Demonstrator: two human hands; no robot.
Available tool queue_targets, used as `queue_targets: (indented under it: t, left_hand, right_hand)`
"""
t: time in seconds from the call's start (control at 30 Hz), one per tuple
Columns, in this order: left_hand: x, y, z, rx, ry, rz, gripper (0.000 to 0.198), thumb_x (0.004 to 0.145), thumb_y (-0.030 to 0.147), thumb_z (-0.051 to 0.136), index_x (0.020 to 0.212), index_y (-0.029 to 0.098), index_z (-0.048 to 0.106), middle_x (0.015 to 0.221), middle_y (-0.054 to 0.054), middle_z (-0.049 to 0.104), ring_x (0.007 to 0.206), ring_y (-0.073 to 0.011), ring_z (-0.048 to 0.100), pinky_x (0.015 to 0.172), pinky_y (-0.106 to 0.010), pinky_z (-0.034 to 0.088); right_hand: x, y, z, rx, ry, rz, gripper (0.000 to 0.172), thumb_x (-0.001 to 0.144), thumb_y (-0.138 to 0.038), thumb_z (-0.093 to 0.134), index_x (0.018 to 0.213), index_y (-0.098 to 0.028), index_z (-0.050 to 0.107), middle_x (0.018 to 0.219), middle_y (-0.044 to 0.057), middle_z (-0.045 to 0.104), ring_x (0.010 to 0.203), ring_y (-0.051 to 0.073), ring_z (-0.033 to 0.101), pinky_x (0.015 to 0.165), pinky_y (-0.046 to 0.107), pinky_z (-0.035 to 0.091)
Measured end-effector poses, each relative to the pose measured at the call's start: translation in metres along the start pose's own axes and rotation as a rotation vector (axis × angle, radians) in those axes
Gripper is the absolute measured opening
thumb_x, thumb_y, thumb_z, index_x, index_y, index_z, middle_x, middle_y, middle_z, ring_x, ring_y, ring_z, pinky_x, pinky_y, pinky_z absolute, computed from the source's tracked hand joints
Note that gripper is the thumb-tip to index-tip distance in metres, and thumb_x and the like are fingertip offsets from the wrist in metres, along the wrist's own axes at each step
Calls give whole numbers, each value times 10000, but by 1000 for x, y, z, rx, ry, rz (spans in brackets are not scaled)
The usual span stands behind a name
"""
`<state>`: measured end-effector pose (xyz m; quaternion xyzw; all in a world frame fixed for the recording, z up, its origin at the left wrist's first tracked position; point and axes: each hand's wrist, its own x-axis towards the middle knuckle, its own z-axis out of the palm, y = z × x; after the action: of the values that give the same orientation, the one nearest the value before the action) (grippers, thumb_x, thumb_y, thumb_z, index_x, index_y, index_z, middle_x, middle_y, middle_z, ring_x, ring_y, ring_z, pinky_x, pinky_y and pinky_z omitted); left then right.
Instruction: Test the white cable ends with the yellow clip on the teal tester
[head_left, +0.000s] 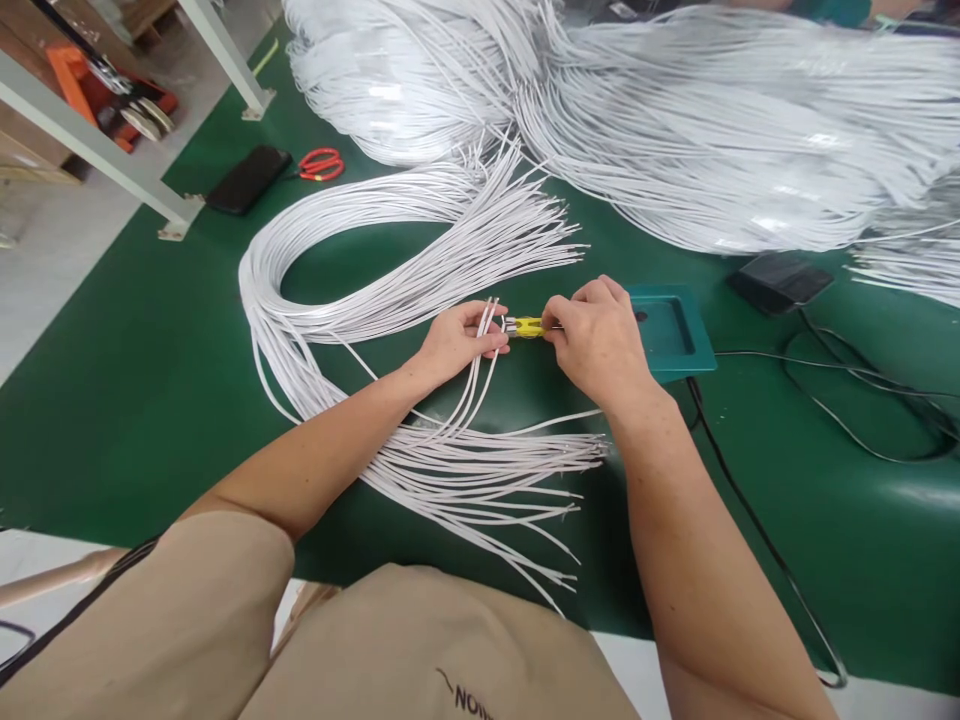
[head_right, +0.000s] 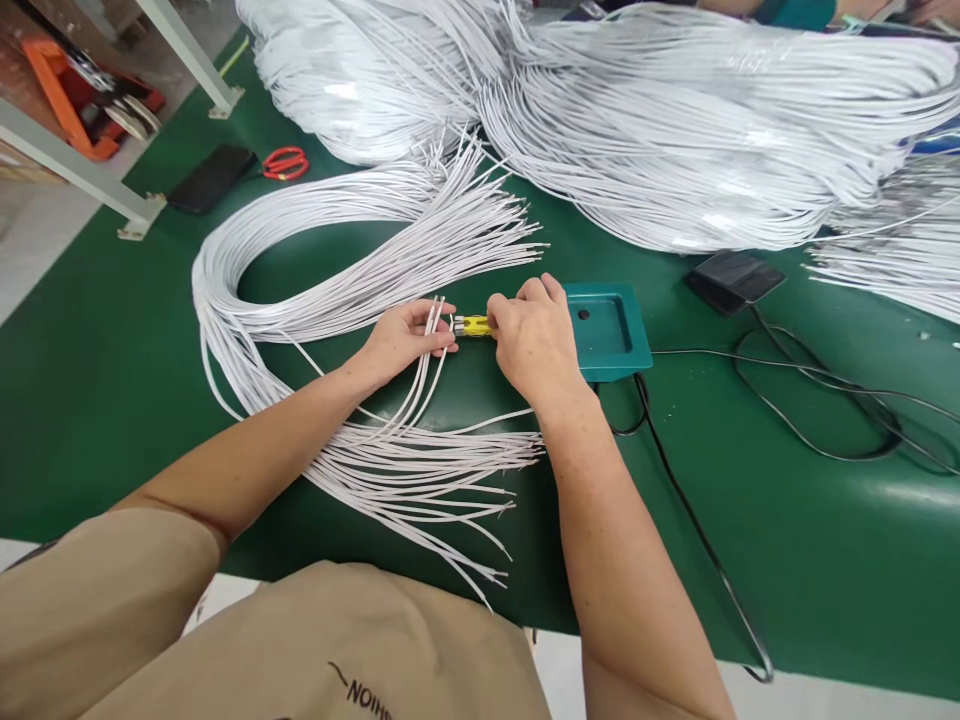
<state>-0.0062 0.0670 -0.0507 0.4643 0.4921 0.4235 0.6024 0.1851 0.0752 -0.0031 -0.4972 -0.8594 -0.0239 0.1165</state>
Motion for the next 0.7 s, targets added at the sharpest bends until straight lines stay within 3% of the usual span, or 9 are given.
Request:
queue_targets:
  t: [0.17, 0.3, 0.37, 0.43, 0.53, 0.7]
  left_hand:
    - [1, -2, 3, 41, 6, 9, 417, 664, 130, 745, 1062, 110, 623, 732, 4, 634, 665, -144, 700, 598, -217, 559]
    - [0, -3, 3, 90, 19, 26, 438, 643, 135, 758, 1061, 118, 628, 761, -5, 646, 681, -149, 700, 595, -218, 560]
    - [0, -1, 2, 98, 12, 21, 435, 646, 140, 755, 1062, 120, 630, 766, -5, 647, 689, -152, 703, 596, -219, 560]
    - [-1, 0, 2, 97, 3, 10, 431, 652, 142, 752, 1064, 121, 631, 769, -6, 646, 690, -154, 704, 599, -224, 560]
    - [-1, 2, 1, 76, -5, -10, 420, 653, 140, 753, 1054, 118, 629, 770, -9, 650, 693, -159, 706, 607, -234, 558]
    - [-1, 3, -6, 12, 7, -36, 410, 646, 145, 765, 1028, 111, 619, 742, 7, 635, 689, -161, 710, 601, -232, 541]
  right_hand:
    - [2, 0, 3, -8, 19, 22, 241, 850, -149, 442, 842, -187, 680, 743, 88, 535, 886, 259, 489, 976, 469, 363]
    - [0, 0, 1, 15, -1, 29, 205, 855, -179, 475, 857, -187, 679, 754, 89, 577, 914, 262, 517, 1031, 517, 330]
    - [-4, 1, 0, 28, 35, 62, 205, 872, -218, 483, 931, -185, 676, 870, 101, 645, 1020, 280, 525, 1093, 584, 234]
    - [-10, 3, 0, -5, 116, 154, 264, 897, -246, 464, 1072, -169, 646, 1116, 130, 657, 1190, 315, 476, 1117, 645, 132]
    - [-18, 7, 3, -79, 199, 314, 396, 938, -268, 396, 1286, -133, 529, 1399, 189, 502, 1345, 366, 358, 1086, 700, 122]
    - [-20, 10, 9, -47, 190, 323, 425, 955, -288, 368, 1339, -155, 493, 1419, 192, 487, 1368, 362, 353, 1086, 680, 155]
